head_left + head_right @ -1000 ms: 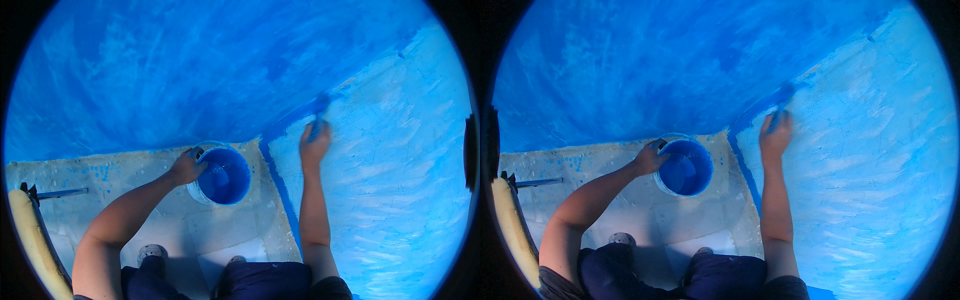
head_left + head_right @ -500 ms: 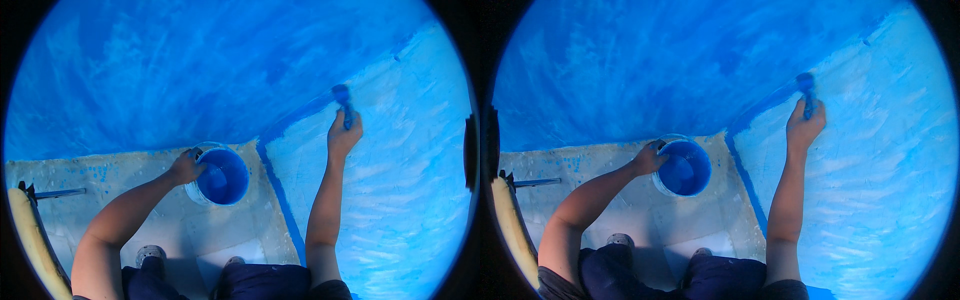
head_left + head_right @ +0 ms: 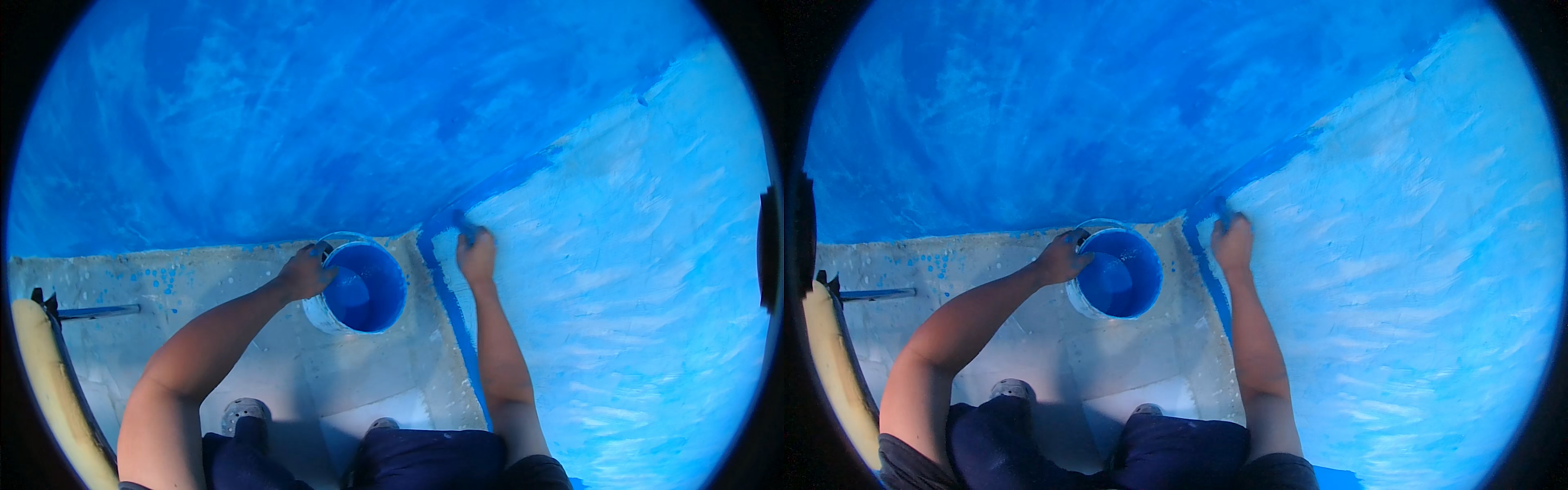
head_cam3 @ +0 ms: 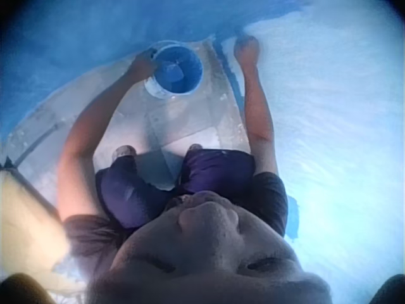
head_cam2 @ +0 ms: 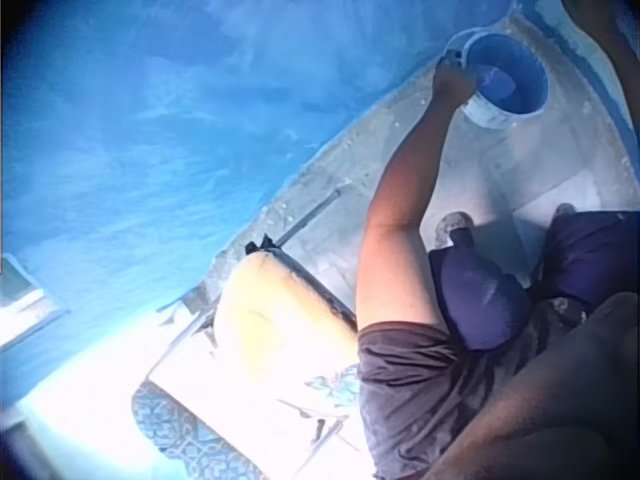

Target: The person is painting the lower section of a blue wall using a brush and a bucket of blue paint, dipping the brush into the paint and applying it to the wall after moving a chair aside.

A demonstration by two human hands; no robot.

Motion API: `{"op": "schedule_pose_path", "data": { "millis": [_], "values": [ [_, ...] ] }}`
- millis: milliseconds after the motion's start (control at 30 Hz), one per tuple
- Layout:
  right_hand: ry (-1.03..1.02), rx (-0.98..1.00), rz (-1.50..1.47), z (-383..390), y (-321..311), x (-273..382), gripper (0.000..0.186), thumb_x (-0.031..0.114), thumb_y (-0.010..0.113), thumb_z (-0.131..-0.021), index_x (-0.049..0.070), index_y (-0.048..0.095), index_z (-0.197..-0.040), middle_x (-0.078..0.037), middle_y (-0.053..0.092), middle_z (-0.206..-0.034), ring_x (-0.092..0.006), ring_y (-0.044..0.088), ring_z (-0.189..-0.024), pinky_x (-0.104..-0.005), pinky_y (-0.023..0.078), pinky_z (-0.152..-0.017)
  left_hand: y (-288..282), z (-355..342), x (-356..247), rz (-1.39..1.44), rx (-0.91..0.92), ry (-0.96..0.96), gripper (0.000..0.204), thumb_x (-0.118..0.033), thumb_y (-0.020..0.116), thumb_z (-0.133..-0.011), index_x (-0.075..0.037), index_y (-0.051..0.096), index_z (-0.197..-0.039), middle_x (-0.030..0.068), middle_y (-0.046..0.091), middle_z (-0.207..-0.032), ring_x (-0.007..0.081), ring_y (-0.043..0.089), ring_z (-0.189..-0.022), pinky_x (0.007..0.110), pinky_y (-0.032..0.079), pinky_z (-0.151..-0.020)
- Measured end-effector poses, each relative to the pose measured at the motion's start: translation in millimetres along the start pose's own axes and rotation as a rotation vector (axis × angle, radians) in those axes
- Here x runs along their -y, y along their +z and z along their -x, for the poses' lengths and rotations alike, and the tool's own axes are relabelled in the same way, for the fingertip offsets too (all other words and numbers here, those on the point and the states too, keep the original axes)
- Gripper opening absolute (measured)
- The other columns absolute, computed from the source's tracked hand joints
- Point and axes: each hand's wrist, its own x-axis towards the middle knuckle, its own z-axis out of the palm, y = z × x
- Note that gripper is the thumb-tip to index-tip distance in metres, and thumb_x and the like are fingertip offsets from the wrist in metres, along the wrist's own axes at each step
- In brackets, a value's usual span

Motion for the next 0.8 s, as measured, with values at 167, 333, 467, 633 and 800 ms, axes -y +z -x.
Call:
{"op": "schedule_pose_path", "data": {
  "millis": [167,333,467,633,800],
  "values": [
    [-0.089,-0.442,0.001,-40.4,-92.7,39.6,0.016,0.008,0.060,-0.088,-0.007,0.063,-0.093,-0.023,0.059,-0.084,-0.0409,0.059,-0.078,-0.0466,0.045,-0.068,-1.0,1.6,4.4,0.002,-0.065,-0.004,0.048,-0.027,0.065,-0.085,0.003,0.055,-0.122,0.0278,0.061,-0.117,0.0392,0.060,-0.111,0.046,0.048,-0.095],
    [-0.120,-0.534,0.194,-32.6,-77.9,34.8,0.013,0.010,0.061,-0.088,-0.003,0.062,-0.088,-0.021,0.058,-0.080,-0.0388,0.059,-0.070,-0.0462,0.045,-0.060,-3.9,2.2,-3.7,0.001,-0.020,-0.021,0.051,-0.030,0.064,-0.086,0.002,0.054,-0.124,0.0277,0.060,-0.117,0.0399,0.061,-0.109,0.047,0.048,-0.095],
    [-0.026,-0.125,0.309,17.2,3.3,15.9,0.018,0.018,0.061,-0.086,0.000,0.063,-0.085,-0.021,0.064,-0.083,-0.0402,0.064,-0.075,-0.0477,0.052,-0.064,-1.4,-2.1,4.8,-0.014,-0.022,0.004,0.056,-0.033,0.063,-0.085,0.002,0.052,-0.127,0.0282,0.059,-0.118,0.0407,0.062,-0.107,0.047,0.050,-0.094],
    [0.056,0.000,0.103,19.5,-5.8,0.7,0.022,0.016,0.060,-0.087,-0.004,0.066,-0.093,-0.025,0.066,-0.091,-0.0443,0.064,-0.083,-0.0515,0.050,-0.076,0.2,-1.5,-0.3,0.016,-0.009,-0.017,0.055,-0.034,0.061,-0.086,0.002,0.052,-0.127,0.0276,0.059,-0.118,0.0406,0.062,-0.107,0.047,0.049,-0.094],
    [0.024,-0.433,0.065,-22.2,-94.6,39.8,0.019,0.011,0.058,-0.092,-0.007,0.063,-0.095,-0.025,0.061,-0.086,-0.0427,0.060,-0.077,-0.0468,0.047,-0.066,1.3,-1.0,7.2,0.040,-0.053,0.008,0.046,-0.025,0.065,-0.086,0.003,0.056,-0.121,0.0266,0.061,-0.119,0.0391,0.059,-0.112,0.046,0.047,-0.097]
  ]
}}
